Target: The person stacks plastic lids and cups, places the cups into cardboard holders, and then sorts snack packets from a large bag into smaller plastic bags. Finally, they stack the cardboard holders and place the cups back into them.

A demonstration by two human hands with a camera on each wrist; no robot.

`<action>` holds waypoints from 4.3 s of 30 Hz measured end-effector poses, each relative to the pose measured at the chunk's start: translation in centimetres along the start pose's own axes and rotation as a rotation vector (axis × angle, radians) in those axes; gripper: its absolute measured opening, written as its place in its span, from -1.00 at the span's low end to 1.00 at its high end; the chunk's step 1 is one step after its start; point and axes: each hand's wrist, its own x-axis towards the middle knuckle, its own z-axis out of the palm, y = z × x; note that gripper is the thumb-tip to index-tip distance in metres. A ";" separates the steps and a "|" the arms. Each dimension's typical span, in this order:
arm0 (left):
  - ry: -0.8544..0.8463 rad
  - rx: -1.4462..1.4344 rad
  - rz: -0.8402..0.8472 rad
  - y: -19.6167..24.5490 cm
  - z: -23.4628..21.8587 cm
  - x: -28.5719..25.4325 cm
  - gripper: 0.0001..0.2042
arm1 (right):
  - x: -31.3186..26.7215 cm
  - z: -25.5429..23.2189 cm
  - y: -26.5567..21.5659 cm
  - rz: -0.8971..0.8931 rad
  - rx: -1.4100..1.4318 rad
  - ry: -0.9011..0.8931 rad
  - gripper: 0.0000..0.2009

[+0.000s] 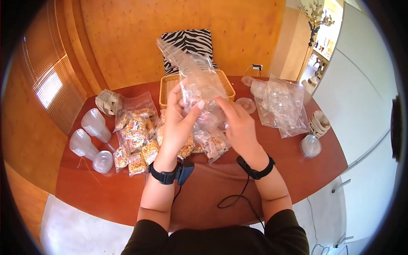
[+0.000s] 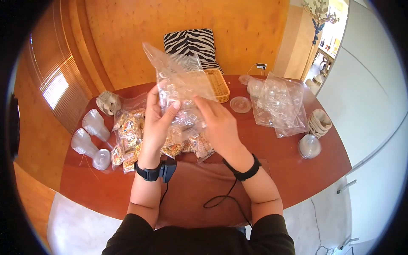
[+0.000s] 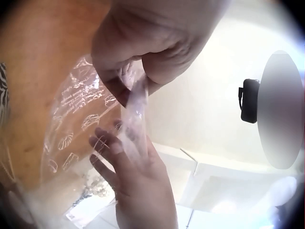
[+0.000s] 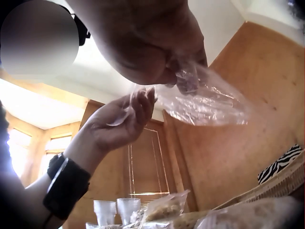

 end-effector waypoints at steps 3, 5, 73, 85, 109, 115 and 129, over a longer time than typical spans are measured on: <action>-0.103 0.005 -0.097 -0.3 -0.1 0.1 -0.46 | 0.0 -2.2 2.1 -0.033 -0.200 0.071 -0.48; -0.170 0.097 -0.129 -1.5 -0.2 0.2 -0.47 | -0.5 -4.0 3.2 -0.017 -0.329 0.089 -0.48; -1.302 1.295 -0.017 -10.4 5.6 -9.7 -0.41 | -0.8 11.5 38.2 1.013 0.409 0.204 -0.68; -1.289 1.308 0.013 -10.5 5.5 -10.0 -0.44 | 1.2 0.9 24.9 0.511 0.073 -0.866 -0.52; -0.340 1.197 0.084 2.6 -8.1 -1.0 -0.69 | 0.6 3.8 -2.0 0.334 0.113 -0.697 -0.52; -0.167 1.124 -0.082 2.3 -13.6 -0.8 -0.61 | -0.3 14.1 -2.2 0.106 -0.149 -0.372 -0.58; -0.279 0.185 -0.611 -0.3 -6.9 0.9 -0.37 | -1.9 1.1 -2.3 -0.554 -0.079 0.101 -0.86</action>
